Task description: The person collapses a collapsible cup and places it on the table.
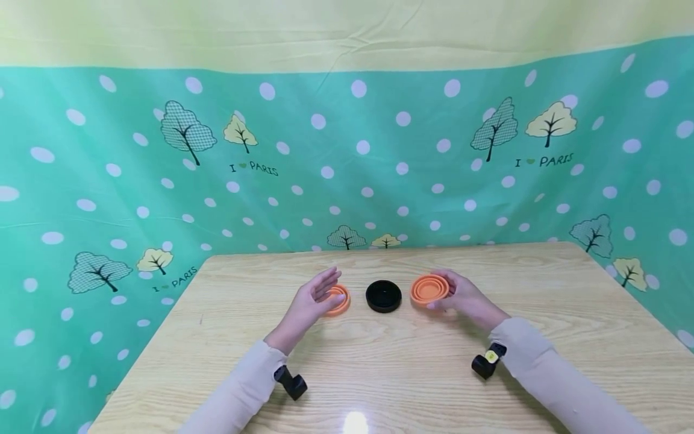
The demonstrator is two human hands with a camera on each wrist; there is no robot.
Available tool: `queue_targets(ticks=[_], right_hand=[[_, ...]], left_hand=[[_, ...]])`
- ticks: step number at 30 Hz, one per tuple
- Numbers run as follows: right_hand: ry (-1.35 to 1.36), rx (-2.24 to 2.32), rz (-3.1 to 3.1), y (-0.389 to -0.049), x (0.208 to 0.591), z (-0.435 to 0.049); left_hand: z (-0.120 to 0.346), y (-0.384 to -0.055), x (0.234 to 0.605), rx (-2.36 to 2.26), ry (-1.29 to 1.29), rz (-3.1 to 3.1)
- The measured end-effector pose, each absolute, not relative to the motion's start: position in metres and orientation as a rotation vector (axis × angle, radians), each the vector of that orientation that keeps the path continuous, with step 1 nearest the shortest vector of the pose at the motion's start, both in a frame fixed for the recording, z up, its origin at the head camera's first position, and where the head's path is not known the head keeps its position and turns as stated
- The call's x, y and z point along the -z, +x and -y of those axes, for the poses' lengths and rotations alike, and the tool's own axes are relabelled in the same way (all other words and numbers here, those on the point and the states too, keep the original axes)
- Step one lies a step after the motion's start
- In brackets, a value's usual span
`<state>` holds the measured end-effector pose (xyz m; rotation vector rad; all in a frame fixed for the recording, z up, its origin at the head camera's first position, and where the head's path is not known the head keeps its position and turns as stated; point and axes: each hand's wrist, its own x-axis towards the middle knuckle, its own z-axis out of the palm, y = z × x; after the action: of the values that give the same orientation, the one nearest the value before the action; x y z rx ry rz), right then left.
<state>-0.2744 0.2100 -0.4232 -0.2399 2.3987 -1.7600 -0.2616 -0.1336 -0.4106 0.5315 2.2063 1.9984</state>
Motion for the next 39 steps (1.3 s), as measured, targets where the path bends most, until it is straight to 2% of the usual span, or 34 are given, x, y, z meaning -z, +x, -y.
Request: queue_targets(ticks=[11, 24, 39], right_hand=[[-0.293, 1.599, -2.42, -0.28, 0.436, -0.228], [-0.398, 1.573, -2.368, -0.286, 0.448, -0.229], [-0.47, 1.512, -2.392, -0.282, 0.448, -0.234]], left_hand=[[0.141, -0.261, 0.415, -1.987, 0.551, -2.198], [0.148, -0.256, 0.418, -2.01, 0.451, -2.218], [0.147, -0.261, 0.416, -2.026, 0.525, -2.257]])
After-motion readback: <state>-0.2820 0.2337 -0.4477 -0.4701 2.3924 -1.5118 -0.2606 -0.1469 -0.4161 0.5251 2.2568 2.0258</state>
